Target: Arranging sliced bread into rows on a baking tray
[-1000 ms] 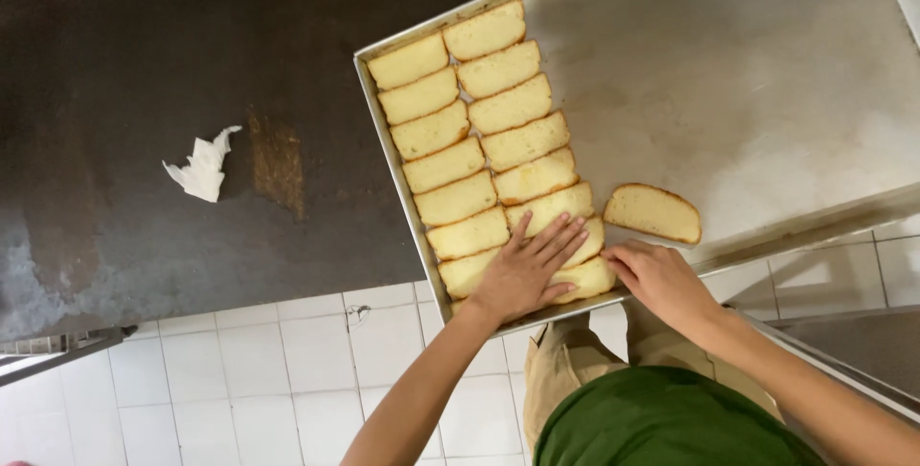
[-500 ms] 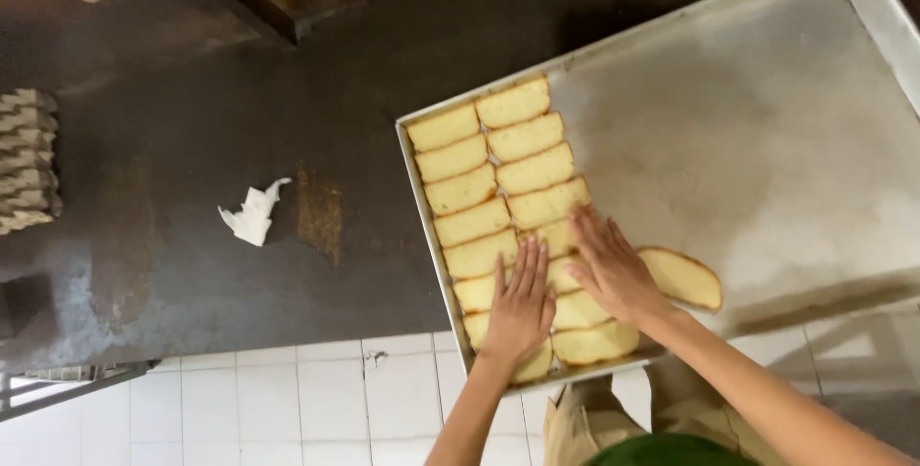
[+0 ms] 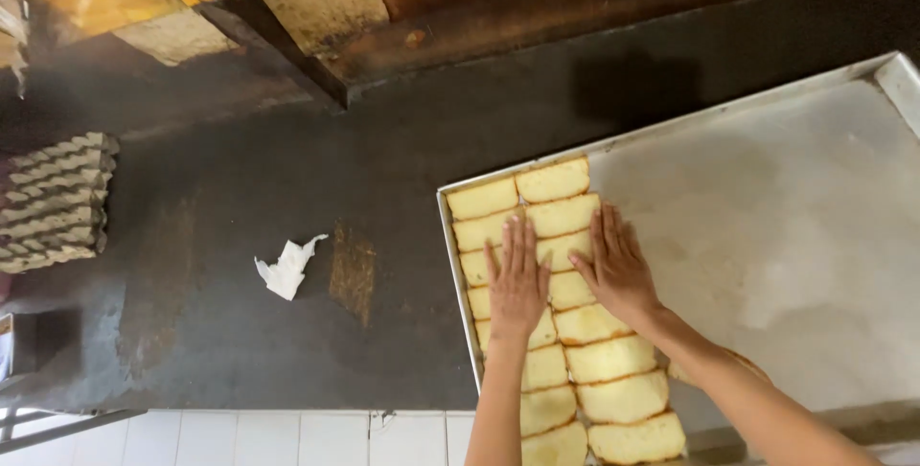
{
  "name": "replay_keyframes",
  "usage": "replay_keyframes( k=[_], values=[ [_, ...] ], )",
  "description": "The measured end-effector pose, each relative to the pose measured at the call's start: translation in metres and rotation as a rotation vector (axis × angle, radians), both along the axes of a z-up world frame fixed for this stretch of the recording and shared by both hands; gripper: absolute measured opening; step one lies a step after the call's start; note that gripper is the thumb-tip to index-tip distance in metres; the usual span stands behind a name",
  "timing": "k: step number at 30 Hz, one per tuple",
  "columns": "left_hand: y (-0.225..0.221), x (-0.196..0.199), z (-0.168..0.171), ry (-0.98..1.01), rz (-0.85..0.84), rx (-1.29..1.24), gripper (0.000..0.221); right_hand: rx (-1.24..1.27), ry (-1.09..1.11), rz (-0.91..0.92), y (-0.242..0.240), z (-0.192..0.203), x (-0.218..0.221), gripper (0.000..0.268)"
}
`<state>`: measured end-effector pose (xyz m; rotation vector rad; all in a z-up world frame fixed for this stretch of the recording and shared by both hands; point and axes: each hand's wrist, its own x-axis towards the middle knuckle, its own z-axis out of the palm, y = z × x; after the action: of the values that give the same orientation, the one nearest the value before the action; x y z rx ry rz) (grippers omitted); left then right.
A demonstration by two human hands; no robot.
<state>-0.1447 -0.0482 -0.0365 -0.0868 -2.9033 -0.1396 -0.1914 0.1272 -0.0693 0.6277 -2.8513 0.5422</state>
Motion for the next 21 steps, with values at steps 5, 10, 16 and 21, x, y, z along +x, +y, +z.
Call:
replay_keyframes(
  k=[5,10,16,21],
  values=[
    [0.004,-0.004,-0.003,-0.140,-0.034,0.022,0.065,0.121,0.174,0.006,-0.020,0.037,-0.047,0.069],
    [0.001,-0.009,-0.007,-0.215,-0.024,0.050,0.065,0.099,0.180,0.163,-0.021,-0.025,-0.079,0.072],
    [0.001,-0.003,-0.018,-0.087,-0.025,-0.026,0.069,-0.131,-0.063,0.081,0.098,0.019,-0.015,0.053],
    [0.023,0.024,-0.006,-0.009,-0.058,-0.104,0.063,0.020,-0.397,-0.002,0.204,0.031,0.097,0.043]
  ],
)
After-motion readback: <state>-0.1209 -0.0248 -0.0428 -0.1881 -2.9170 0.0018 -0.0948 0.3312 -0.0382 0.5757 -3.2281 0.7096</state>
